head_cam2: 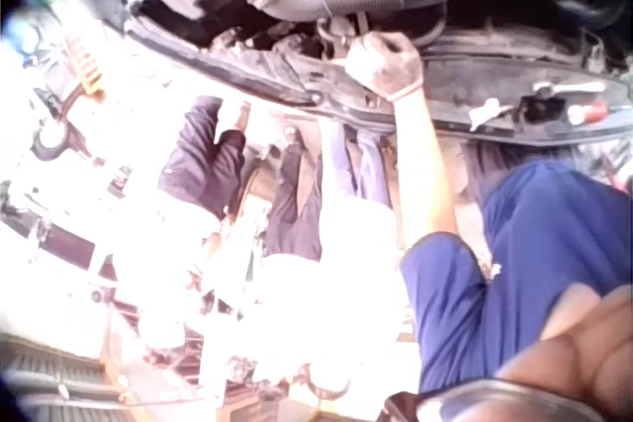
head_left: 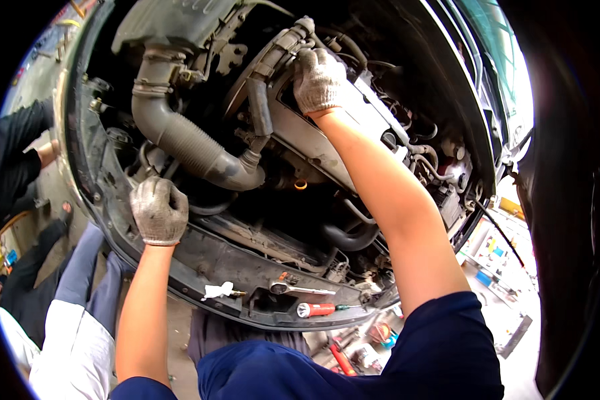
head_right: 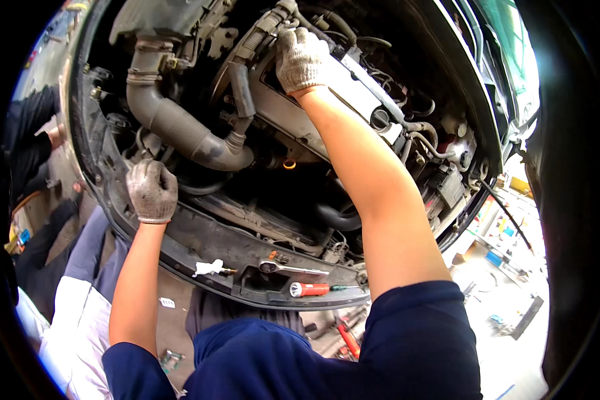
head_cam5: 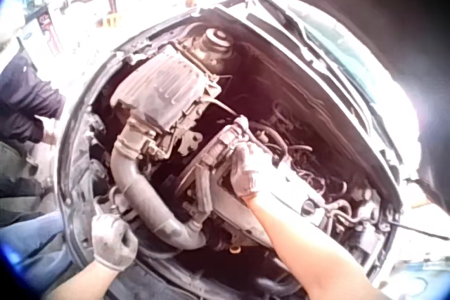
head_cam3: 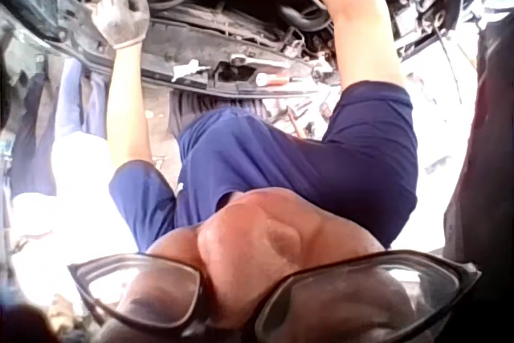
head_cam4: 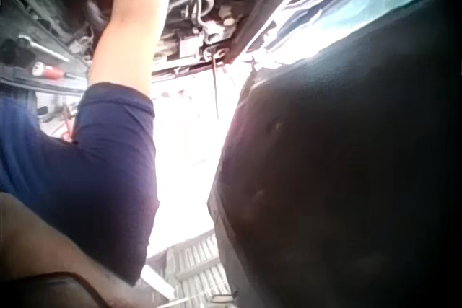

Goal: The person works on a car engine with the hood open, using a socket wrench to tighten bolts on the engine cover. They then walk to the driver's side, open the door, and briefly interact with the steering wheel and dashboard before exiting.

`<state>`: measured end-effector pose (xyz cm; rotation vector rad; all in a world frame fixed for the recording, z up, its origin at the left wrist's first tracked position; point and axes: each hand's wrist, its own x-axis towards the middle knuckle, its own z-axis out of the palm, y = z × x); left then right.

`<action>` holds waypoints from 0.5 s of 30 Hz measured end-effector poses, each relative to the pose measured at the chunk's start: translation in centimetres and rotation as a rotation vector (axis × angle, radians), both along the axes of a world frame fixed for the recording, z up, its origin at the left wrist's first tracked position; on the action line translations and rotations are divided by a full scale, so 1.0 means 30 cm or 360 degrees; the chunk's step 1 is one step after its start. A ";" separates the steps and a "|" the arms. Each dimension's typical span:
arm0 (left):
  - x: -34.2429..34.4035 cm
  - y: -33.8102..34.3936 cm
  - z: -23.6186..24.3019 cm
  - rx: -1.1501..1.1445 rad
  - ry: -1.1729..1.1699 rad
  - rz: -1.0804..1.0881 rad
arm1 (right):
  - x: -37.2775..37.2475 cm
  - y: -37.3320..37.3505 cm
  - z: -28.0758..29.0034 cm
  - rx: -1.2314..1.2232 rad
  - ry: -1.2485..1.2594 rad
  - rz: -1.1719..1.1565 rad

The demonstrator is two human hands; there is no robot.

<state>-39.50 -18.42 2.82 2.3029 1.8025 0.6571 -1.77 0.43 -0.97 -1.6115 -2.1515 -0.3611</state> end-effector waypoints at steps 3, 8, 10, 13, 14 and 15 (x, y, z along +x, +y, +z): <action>0.035 0.030 -0.019 0.0146 -0.0049 -0.0007 | 0.038 0.001 0.033 -0.0058 0.0385 -0.0065; 0.001 -0.007 -0.015 0.0159 0.0075 0.0034 | 0.094 -0.282 0.243 -0.0324 0.1158 -0.0323; -0.011 -0.006 -0.022 0.0219 0.0089 0.0032 | 0.272 -0.422 0.325 -0.0796 0.0689 -0.0448; 0.026 -0.009 -0.036 0.0163 0.0092 0.0034 | 0.532 -0.632 0.330 -0.1167 0.0220 -0.0675; 0.031 -0.007 -0.044 0.0164 0.0138 0.0042 | 0.584 -0.664 0.327 -0.1223 0.0052 -0.0682; 0.028 -0.009 -0.049 0.0179 0.0155 0.0048 | 0.587 -0.703 0.340 -0.1310 0.0047 -0.0609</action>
